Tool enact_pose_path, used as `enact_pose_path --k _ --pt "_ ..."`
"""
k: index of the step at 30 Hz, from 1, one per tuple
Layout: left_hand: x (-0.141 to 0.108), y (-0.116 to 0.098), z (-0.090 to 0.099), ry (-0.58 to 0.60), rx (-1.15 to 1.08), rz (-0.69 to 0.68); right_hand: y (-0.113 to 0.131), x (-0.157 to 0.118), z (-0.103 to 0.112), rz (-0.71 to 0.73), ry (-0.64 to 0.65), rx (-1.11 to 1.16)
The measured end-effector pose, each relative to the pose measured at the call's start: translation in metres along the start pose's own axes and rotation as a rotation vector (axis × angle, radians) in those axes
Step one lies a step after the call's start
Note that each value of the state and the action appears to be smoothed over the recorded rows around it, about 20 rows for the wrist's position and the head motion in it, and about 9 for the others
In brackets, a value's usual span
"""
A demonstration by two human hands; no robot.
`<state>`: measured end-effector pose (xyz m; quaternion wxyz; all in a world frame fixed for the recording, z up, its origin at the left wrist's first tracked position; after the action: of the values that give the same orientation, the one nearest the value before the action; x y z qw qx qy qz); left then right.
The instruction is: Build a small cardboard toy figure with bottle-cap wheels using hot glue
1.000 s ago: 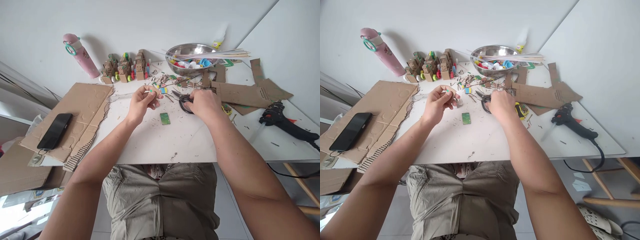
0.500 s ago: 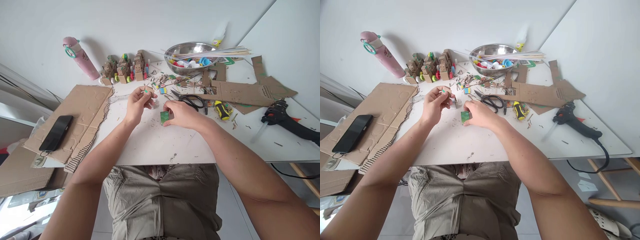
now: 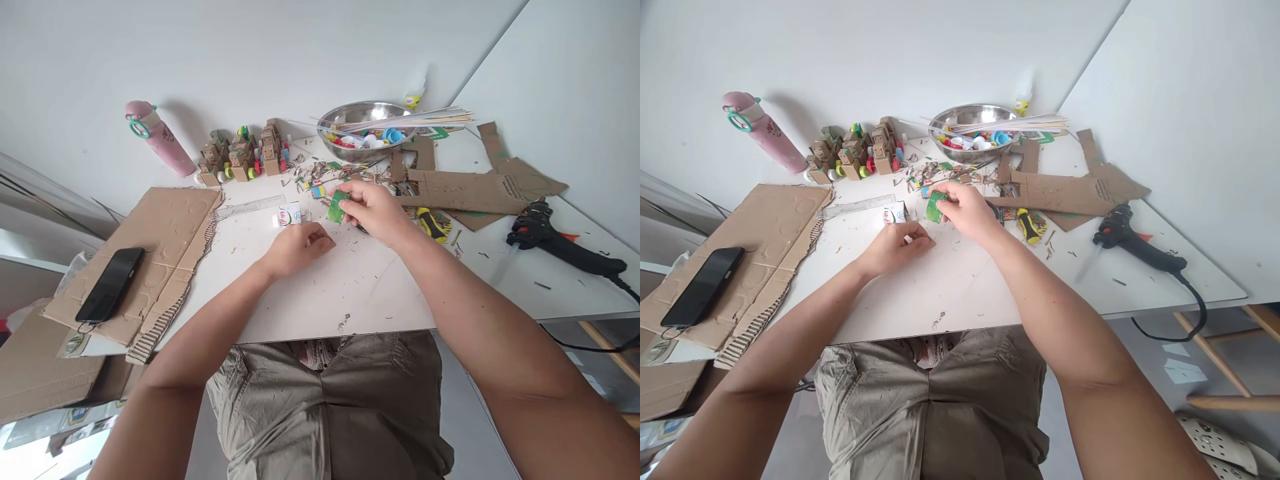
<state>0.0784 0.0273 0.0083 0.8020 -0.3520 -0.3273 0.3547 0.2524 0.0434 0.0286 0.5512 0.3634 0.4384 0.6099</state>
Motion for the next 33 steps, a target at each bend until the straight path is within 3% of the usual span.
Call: enact_pose_path --k 6,10,13,16,23,25,30,33 --pt "0.003 -0.001 0.011 -0.205 -0.162 -0.015 -0.003 0.000 0.001 0.000 -0.004 0.021" --pt "0.003 0.003 0.004 -0.247 -0.390 -0.002 0.001 -0.005 -0.008 0.082 0.070 -0.008" --pt "0.003 0.010 -0.005 -0.241 -0.533 0.039 0.002 -0.006 -0.013 0.072 0.100 0.020" --pt "0.002 0.013 -0.015 -0.221 -0.601 0.092 0.000 -0.004 -0.010 -0.003 0.036 0.073" --pt "-0.009 -0.012 -0.041 0.019 -0.672 0.053 -0.002 -0.003 0.005 -0.084 -0.034 0.171" --pt "-0.009 -0.014 -0.040 0.015 -0.672 0.029 -0.001 -0.004 0.005 -0.082 -0.010 0.191" --pt "0.000 0.000 -0.015 -0.240 -0.660 0.058 0.005 -0.008 -0.012 -0.095 0.173 0.304" --pt "0.003 0.005 -0.003 -0.367 -0.629 0.076 0.005 -0.009 -0.023 -0.082 0.192 0.359"
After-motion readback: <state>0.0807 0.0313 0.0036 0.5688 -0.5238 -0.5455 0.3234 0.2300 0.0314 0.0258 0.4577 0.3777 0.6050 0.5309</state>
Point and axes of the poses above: each hand's wrist, its own x-axis towards the middle knuckle, its own z-axis out of the back of the hand, y = z × x, the point moved 4 cm from there along x, towards the middle knuckle, and after that the axes turned 11 degrees about -z, right-handed, at the moved point
